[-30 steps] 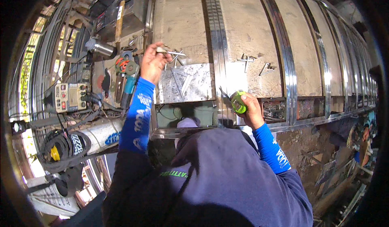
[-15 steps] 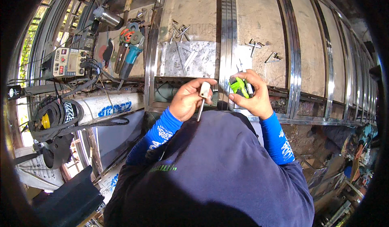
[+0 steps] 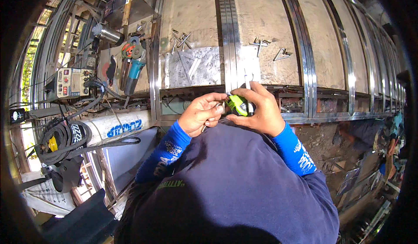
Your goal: The person measures and marks a metal frame using a tape measure, a speed square, and a marker. They repeatedly measure distances, align the square, and draw lines on the metal surface to prepare for cutting or assembly.
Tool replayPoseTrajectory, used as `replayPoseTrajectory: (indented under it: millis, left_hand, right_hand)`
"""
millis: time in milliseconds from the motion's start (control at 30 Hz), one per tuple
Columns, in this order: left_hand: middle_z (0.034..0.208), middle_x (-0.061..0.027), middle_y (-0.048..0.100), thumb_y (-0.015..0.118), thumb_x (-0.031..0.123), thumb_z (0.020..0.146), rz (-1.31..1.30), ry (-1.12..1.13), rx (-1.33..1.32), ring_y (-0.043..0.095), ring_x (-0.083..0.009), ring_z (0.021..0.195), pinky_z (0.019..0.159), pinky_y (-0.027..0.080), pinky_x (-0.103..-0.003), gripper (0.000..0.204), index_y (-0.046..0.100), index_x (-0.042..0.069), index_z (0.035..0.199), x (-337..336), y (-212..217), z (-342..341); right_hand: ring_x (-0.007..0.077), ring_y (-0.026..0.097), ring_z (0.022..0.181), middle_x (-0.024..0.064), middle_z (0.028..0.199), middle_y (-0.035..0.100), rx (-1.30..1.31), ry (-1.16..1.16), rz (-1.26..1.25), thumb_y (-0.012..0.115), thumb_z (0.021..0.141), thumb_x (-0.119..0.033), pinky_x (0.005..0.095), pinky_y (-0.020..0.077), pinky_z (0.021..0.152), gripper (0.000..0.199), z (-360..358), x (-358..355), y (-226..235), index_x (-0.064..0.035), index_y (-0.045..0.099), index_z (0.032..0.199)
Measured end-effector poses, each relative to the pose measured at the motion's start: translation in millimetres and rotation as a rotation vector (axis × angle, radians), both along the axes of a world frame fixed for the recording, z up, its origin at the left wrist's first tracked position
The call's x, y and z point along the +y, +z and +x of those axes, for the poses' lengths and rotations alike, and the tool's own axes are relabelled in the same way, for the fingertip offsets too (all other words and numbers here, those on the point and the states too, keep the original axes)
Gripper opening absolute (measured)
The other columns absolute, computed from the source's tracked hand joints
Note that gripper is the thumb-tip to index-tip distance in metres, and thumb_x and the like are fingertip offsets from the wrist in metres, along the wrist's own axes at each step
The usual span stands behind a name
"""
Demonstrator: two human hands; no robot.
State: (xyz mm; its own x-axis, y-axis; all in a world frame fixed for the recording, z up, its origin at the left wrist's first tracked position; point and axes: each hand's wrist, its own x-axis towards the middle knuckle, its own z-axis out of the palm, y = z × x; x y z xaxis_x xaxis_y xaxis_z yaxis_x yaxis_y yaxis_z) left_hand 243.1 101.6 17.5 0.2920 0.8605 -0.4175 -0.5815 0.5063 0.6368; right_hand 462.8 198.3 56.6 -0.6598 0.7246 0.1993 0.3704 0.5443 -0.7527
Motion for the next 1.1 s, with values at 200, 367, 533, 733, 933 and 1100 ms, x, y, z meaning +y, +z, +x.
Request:
replayPoseTrajectory:
  millis: [200, 367, 533, 733, 933, 1100]
  left_hand:
    - [0.101, -0.0045, 0.061, 0.055, 0.006, 0.103, 0.013, -0.011, 0.086, 0.043, -0.0029, 0.062, 0.051, 0.034, -0.017, 0.039, 0.052, 0.008, 0.141, 2, 8, -6]
    - [0.103, -0.0068, 0.060, 0.054, 0.007, 0.104, 0.007, -0.085, 0.006, 0.038, -0.0012, 0.058, 0.048, 0.031, -0.016, 0.027, 0.053, 0.010, 0.131, 0, 12, -19]
    - [0.101, -0.0120, 0.056, 0.050, 0.007, 0.103, -0.034, -0.105, -0.272, 0.035, -0.0024, 0.056, 0.042, 0.026, -0.015, 0.027, 0.051, 0.009, 0.130, -6, 17, -52]
    - [0.100, -0.0142, 0.053, 0.049, 0.008, 0.101, -0.109, -0.177, -0.417, 0.035, -0.0042, 0.058, 0.041, 0.026, -0.016, 0.030, 0.049, 0.005, 0.131, -14, 4, -58]
    - [0.104, -0.0141, 0.059, 0.048, 0.007, 0.101, -0.178, -0.119, -0.343, 0.040, -0.0055, 0.062, 0.046, 0.031, -0.017, 0.027, 0.050, 0.001, 0.127, -5, -16, -46]
    - [0.095, -0.0129, 0.062, 0.049, 0.005, 0.101, -0.177, -0.200, -0.370, 0.041, -0.0054, 0.058, 0.044, 0.032, -0.017, 0.026, 0.053, 0.002, 0.126, 3, -16, -39]
  right_hand:
    - [0.0374, 0.066, 0.089, 0.0193, 0.099, 0.062, -0.036, -0.014, 0.119, 0.091, 0.065, -0.033, 0.0447, 0.0550, 0.077, 0.065, 0, 0, -2, -0.0167, 0.072, 0.124]
    - [0.0368, 0.066, 0.090, 0.0194, 0.099, 0.062, -0.105, 0.135, 0.031, 0.092, 0.064, -0.040, 0.0439, 0.0552, 0.078, 0.070, 3, 4, 0, -0.0254, 0.072, 0.129]
    - [0.0274, 0.053, 0.073, 0.0094, 0.081, 0.047, -0.076, 0.219, 0.135, 0.092, 0.066, -0.040, 0.0404, 0.0464, 0.064, 0.065, 11, 23, -4, -0.0281, 0.074, 0.127]
    - [0.0296, 0.057, 0.072, 0.0097, 0.079, 0.050, -0.148, 0.312, 0.148, 0.086, 0.075, -0.044, 0.0402, 0.0468, 0.062, 0.048, 21, 34, -9, -0.0267, 0.076, 0.119]
    - [0.0299, 0.061, 0.060, 0.0102, 0.073, 0.057, -0.220, 0.279, -0.008, 0.086, 0.075, -0.044, 0.0416, 0.0474, 0.056, 0.044, 19, 49, 14, -0.0206, 0.079, 0.112]
    - [0.0282, 0.060, 0.063, 0.0098, 0.075, 0.058, -0.257, 0.485, 0.103, 0.090, 0.070, -0.040, 0.0407, 0.0452, 0.057, 0.045, 10, 67, 46, -0.0190, 0.081, 0.109]
